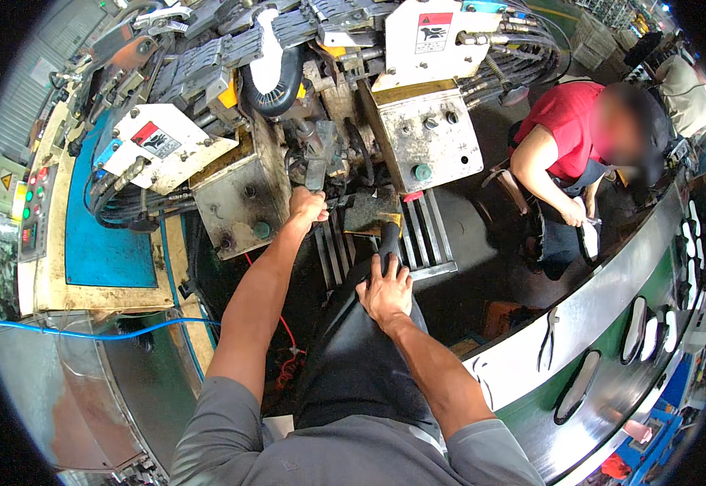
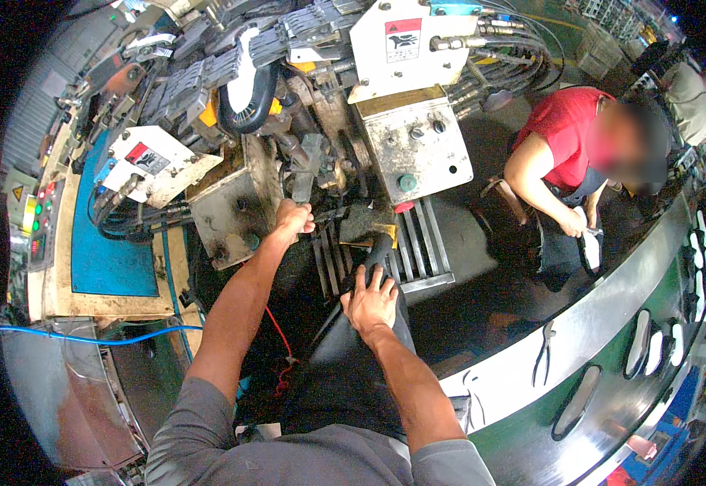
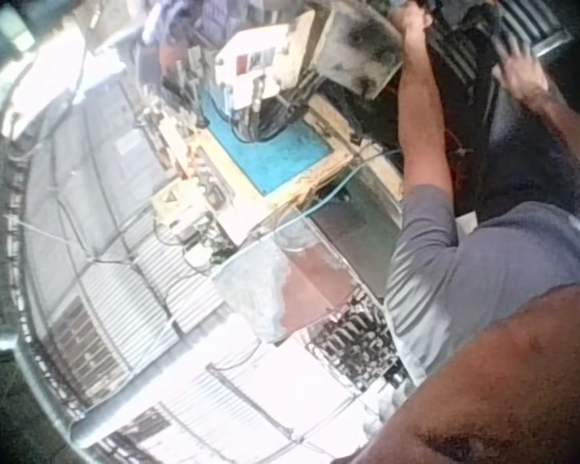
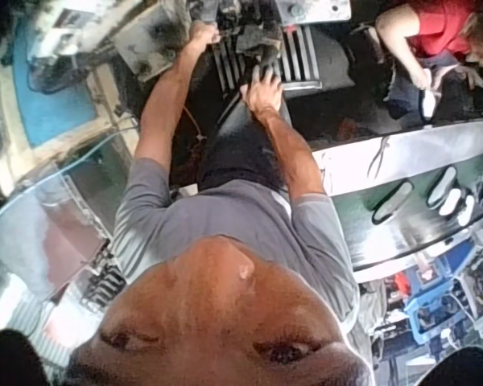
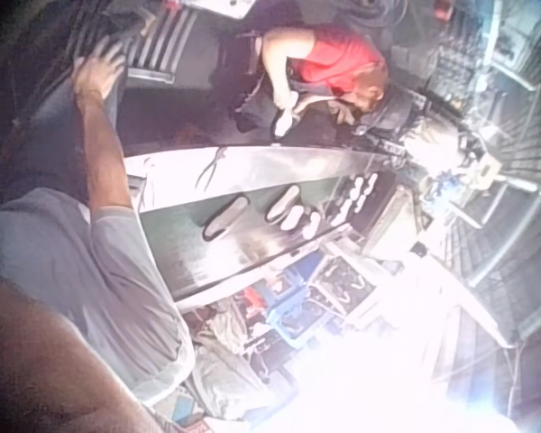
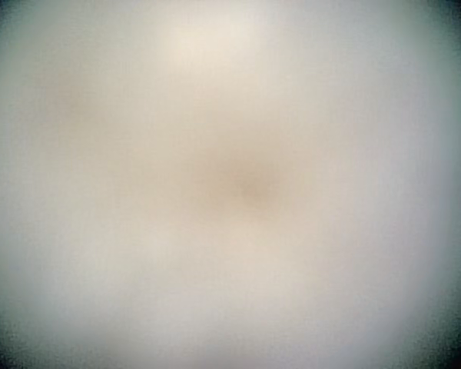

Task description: Insert shoe lasts into uppers and place them on a conveyor belt using an automated lasting machine.

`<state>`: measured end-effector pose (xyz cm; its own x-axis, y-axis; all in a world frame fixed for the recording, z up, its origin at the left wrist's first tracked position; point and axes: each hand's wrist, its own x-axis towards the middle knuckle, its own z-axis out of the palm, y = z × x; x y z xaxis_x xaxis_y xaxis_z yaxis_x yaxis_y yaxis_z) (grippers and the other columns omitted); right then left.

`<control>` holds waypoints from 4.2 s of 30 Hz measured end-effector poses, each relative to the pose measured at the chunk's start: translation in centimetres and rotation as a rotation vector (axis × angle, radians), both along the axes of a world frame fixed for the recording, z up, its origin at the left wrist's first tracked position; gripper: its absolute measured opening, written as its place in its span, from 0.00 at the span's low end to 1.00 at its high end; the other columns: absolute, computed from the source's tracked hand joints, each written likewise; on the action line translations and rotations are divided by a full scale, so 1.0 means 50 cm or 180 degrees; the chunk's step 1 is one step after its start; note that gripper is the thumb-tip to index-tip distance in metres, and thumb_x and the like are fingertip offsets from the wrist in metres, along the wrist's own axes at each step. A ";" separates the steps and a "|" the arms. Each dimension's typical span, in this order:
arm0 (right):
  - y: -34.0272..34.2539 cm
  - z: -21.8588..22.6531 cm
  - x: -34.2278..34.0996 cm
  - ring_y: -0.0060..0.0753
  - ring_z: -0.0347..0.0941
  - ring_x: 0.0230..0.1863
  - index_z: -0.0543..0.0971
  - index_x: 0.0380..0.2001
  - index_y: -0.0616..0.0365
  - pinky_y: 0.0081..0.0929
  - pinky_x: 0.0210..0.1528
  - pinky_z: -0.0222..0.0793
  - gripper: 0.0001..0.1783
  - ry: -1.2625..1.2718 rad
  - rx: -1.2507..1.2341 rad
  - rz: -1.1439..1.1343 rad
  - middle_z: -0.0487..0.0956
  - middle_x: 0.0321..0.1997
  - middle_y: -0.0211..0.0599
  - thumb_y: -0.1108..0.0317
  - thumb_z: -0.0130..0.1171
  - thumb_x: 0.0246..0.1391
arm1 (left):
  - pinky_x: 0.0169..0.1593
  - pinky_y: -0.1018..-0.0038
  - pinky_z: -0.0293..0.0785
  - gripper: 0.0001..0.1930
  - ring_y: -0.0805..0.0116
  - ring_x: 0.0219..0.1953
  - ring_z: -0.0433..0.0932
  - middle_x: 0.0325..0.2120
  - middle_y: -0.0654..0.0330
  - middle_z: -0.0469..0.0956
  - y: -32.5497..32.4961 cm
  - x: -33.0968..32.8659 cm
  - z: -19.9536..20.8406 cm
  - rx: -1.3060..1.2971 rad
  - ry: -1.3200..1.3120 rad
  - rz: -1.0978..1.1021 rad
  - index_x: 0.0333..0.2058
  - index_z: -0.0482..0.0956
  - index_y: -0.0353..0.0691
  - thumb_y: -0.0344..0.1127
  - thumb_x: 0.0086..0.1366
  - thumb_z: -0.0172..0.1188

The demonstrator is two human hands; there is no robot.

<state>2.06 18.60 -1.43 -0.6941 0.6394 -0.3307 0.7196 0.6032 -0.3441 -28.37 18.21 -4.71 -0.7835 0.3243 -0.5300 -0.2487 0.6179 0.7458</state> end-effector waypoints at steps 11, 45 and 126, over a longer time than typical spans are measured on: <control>0.003 -0.005 -0.004 0.69 0.62 0.73 0.65 0.78 0.49 0.65 0.75 0.61 0.45 0.0022 -0.0035 -0.0045 0.59 0.82 0.55 0.48 0.61 0.61 | 0.21 0.65 0.79 0.12 0.61 0.22 0.83 0.28 0.51 0.83 -0.002 -0.004 0.017 -0.0087 -0.0063 -0.0092 0.42 0.78 0.24 0.33 0.75 0.62; 0.049 -0.022 0.066 0.68 0.63 0.74 0.65 0.79 0.47 0.63 0.77 0.60 0.45 0.0101 -0.0172 -0.0396 0.59 0.82 0.55 0.48 0.60 0.61 | 0.41 0.67 0.84 0.22 0.58 0.43 0.88 0.40 0.60 0.82 0.002 0.210 -0.077 0.0321 -0.0861 0.0267 0.59 0.76 0.40 0.50 0.78 0.63; 0.011 -0.007 0.021 0.30 0.83 0.40 0.82 0.47 0.59 0.30 0.44 0.83 0.10 0.1110 -0.2877 -0.0322 0.84 0.40 0.32 0.69 0.69 0.67 | 0.61 0.50 0.81 0.20 0.37 0.53 0.84 0.45 0.35 0.87 -1.496 0.538 -0.099 -0.2347 0.1425 0.2128 0.48 0.87 0.36 0.46 0.66 0.61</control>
<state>3.11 19.14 -1.79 -0.8019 0.3075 -0.5123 0.5233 -0.0522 -0.8505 -1.48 -56.57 -9.65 -0.8536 -0.5193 -0.0422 -0.4988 0.7912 0.3540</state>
